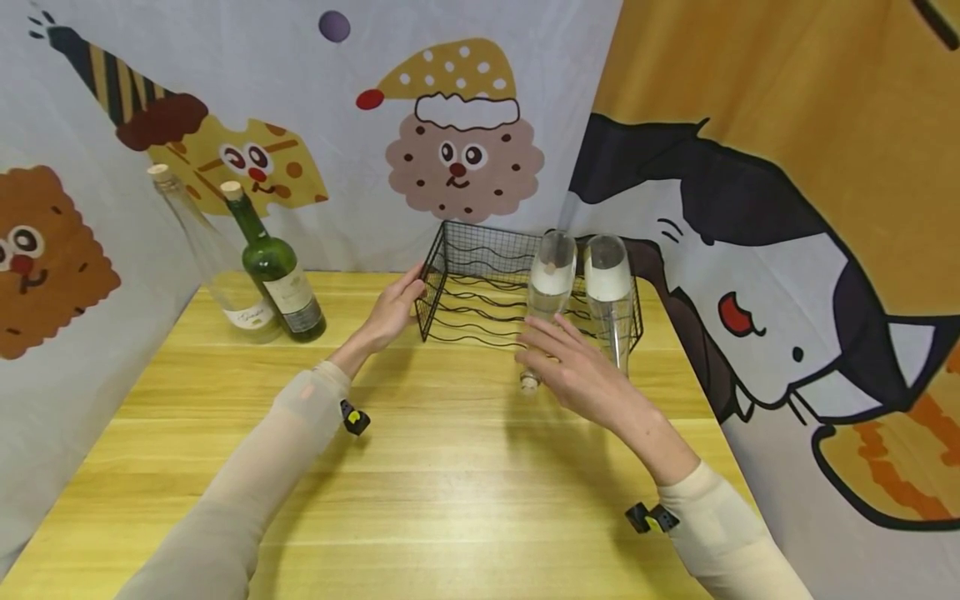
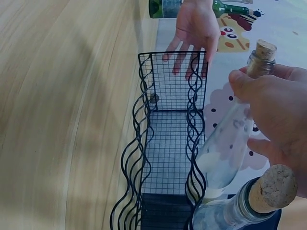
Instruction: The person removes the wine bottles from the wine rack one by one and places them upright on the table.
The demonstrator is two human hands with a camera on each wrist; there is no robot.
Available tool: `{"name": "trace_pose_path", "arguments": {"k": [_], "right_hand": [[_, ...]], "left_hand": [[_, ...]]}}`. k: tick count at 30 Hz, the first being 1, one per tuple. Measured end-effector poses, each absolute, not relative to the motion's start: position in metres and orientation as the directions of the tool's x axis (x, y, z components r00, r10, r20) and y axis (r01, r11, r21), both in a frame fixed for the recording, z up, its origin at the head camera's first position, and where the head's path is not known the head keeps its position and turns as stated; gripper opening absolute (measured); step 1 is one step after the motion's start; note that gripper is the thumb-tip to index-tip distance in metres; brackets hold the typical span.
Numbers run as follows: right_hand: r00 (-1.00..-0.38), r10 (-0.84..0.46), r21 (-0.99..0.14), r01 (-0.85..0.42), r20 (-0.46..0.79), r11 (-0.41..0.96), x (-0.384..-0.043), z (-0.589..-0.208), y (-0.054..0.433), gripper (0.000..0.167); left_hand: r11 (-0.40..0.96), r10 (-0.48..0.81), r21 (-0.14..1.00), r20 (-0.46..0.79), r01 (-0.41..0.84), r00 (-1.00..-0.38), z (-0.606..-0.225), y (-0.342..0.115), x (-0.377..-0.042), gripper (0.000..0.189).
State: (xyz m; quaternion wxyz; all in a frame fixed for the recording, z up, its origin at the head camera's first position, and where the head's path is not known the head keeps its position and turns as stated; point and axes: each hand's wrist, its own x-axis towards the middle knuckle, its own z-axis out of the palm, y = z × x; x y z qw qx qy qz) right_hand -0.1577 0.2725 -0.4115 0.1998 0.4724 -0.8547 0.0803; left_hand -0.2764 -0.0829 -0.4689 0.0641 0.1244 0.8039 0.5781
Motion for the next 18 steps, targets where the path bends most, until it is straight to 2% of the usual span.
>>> {"name": "trace_pose_path", "arguments": {"k": [8, 15, 18], "right_hand": [[-0.436, -0.747, 0.086, -0.834, 0.502, 0.545, -0.1596, -0.4116, 0.2708, 0.060], [-0.400, -0.696, 0.076, -0.834, 0.596, 0.546, -0.1617, -0.4083, 0.2696, 0.045], [-0.372, -0.667, 0.062, -0.845, 0.646, 0.532, -0.1622, -0.4070, 0.2692, 0.048]], "left_hand": [[0.299, 0.273, 0.945, 0.046, 0.130, -0.961, -0.4693, -0.0820, -0.2766, 0.060], [0.301, 0.276, 0.943, 0.053, 0.139, -0.960, -0.4684, -0.0828, -0.2755, 0.060], [0.300, 0.280, 0.943, 0.055, 0.142, -0.958, -0.4687, -0.0829, -0.2756, 0.060]]}}
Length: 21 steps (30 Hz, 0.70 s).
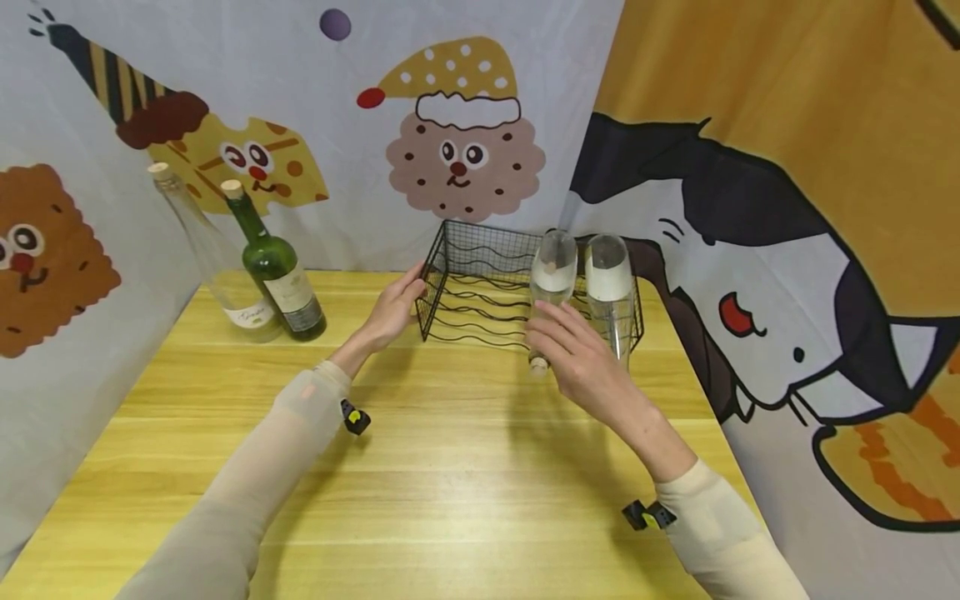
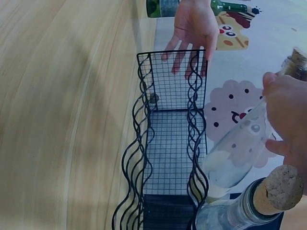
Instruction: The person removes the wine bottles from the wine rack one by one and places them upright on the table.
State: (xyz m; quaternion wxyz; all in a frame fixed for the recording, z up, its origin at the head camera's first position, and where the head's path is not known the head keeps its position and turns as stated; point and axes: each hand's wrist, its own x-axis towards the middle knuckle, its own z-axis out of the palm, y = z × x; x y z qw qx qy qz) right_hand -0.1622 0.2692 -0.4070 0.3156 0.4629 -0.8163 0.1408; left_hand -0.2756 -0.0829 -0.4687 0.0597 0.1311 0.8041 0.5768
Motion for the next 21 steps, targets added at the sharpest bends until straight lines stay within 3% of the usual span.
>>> {"name": "trace_pose_path", "arguments": {"k": [10, 17, 21], "right_hand": [[-0.317, -0.539, -0.043, -0.887, 0.780, 0.461, -0.162, -0.395, 0.266, 0.065], [-0.278, -0.464, -0.065, -0.903, 0.841, 0.424, -0.152, -0.376, 0.257, 0.018], [-0.237, -0.432, -0.050, -0.915, 0.870, 0.401, -0.146, -0.365, 0.251, 0.022]], "left_hand": [[0.301, 0.280, 0.942, 0.060, 0.147, -0.958, -0.470, -0.083, -0.276, 0.060], [0.310, 0.285, 0.938, 0.061, 0.152, -0.957, -0.470, -0.083, -0.277, 0.061], [0.309, 0.281, 0.939, 0.058, 0.148, -0.958, -0.470, -0.083, -0.277, 0.060]]}}
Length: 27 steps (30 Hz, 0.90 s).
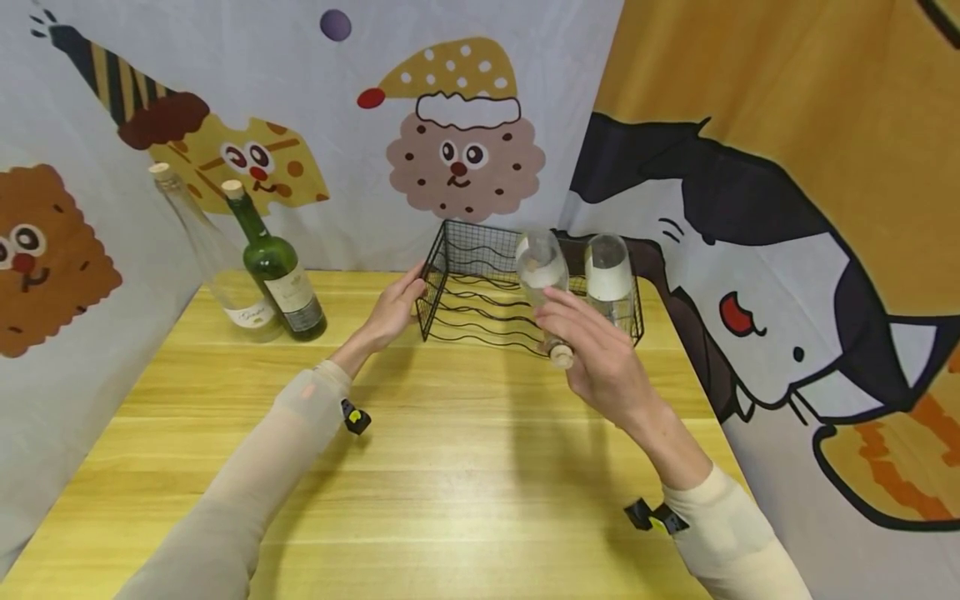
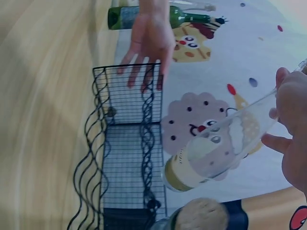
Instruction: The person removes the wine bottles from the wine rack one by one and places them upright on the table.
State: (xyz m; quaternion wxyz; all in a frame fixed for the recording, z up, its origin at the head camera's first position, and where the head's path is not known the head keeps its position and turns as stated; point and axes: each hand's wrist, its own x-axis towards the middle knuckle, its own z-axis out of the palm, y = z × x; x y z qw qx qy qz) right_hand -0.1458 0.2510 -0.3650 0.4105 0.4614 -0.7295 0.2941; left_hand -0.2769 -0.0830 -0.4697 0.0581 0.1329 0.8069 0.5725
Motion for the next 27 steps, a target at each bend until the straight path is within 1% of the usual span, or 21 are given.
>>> {"name": "trace_pose_path", "arguments": {"k": [4, 6, 9, 15, 18, 22, 27], "right_hand": [[-0.194, -0.366, -0.065, -0.939, 0.910, 0.337, -0.140, -0.355, 0.243, 0.022], [-0.183, -0.329, -0.083, -0.951, 0.926, 0.297, -0.138, -0.350, 0.240, 0.022], [-0.168, -0.284, -0.097, -0.964, 0.944, 0.249, -0.133, -0.343, 0.236, 0.026], [-0.108, -0.265, -0.060, -0.982, 0.958, 0.181, -0.123, -0.332, 0.227, 0.030], [-0.086, -0.247, -0.062, -0.993, 0.965, 0.104, -0.121, -0.328, 0.221, 0.031], [-0.097, -0.213, -0.105, -0.994, 0.972, -0.028, -0.118, -0.324, 0.216, 0.032], [-0.137, -0.216, -0.164, -0.980, 0.967, -0.111, -0.117, -0.322, 0.215, 0.035]], "left_hand": [[0.305, 0.278, 0.942, 0.052, 0.140, -0.959, -0.470, -0.082, -0.278, 0.060], [0.304, 0.276, 0.943, 0.052, 0.138, -0.960, -0.470, -0.082, -0.278, 0.060], [0.300, 0.275, 0.944, 0.051, 0.135, -0.960, -0.470, -0.082, -0.278, 0.060], [0.299, 0.278, 0.945, 0.045, 0.131, -0.959, -0.470, -0.082, -0.277, 0.060], [0.301, 0.276, 0.945, 0.043, 0.129, -0.960, -0.470, -0.082, -0.277, 0.060], [0.304, 0.267, 0.944, 0.044, 0.128, -0.963, -0.470, -0.082, -0.278, 0.060], [0.305, 0.263, 0.943, 0.052, 0.134, -0.963, -0.471, -0.081, -0.278, 0.060]]}}
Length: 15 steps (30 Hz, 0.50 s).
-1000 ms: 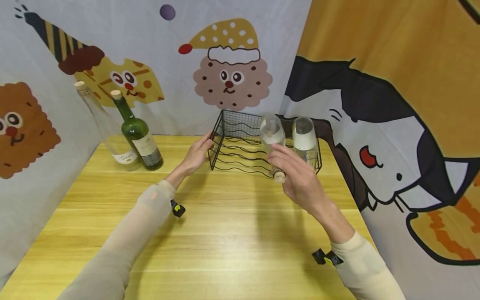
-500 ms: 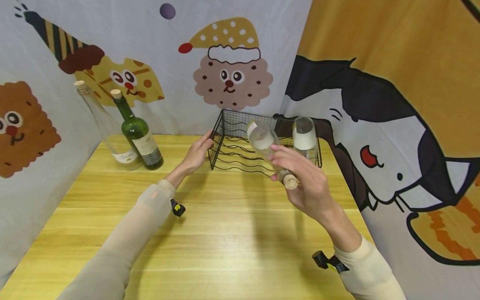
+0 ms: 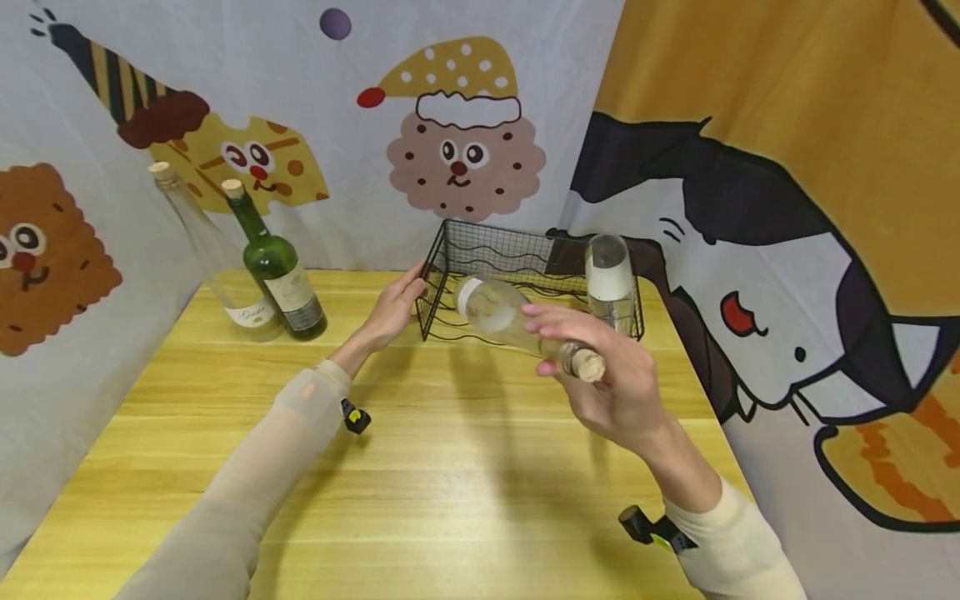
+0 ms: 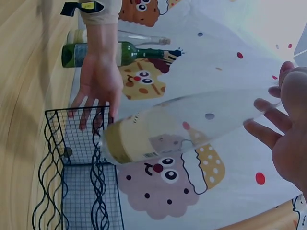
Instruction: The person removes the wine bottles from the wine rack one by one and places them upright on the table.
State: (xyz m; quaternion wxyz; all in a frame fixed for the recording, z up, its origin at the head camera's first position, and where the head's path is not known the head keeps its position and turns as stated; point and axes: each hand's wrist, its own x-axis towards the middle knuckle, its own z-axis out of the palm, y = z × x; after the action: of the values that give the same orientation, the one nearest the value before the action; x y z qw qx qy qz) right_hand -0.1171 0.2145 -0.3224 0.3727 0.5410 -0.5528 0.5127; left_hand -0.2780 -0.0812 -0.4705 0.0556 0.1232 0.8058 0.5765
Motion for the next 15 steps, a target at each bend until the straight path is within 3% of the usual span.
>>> {"name": "trace_pose_path", "arguments": {"k": [6, 15], "right_hand": [[-0.196, -0.256, -0.234, -0.964, 0.947, -0.125, -0.119, -0.330, 0.214, 0.037], [-0.237, -0.300, -0.269, -0.961, 0.924, -0.068, -0.124, -0.339, 0.208, 0.041]], "left_hand": [[0.304, 0.264, 0.943, 0.053, 0.136, -0.963, -0.471, -0.081, -0.278, 0.060], [0.306, 0.272, 0.943, 0.048, 0.134, -0.961, -0.470, -0.083, -0.277, 0.061]]}}
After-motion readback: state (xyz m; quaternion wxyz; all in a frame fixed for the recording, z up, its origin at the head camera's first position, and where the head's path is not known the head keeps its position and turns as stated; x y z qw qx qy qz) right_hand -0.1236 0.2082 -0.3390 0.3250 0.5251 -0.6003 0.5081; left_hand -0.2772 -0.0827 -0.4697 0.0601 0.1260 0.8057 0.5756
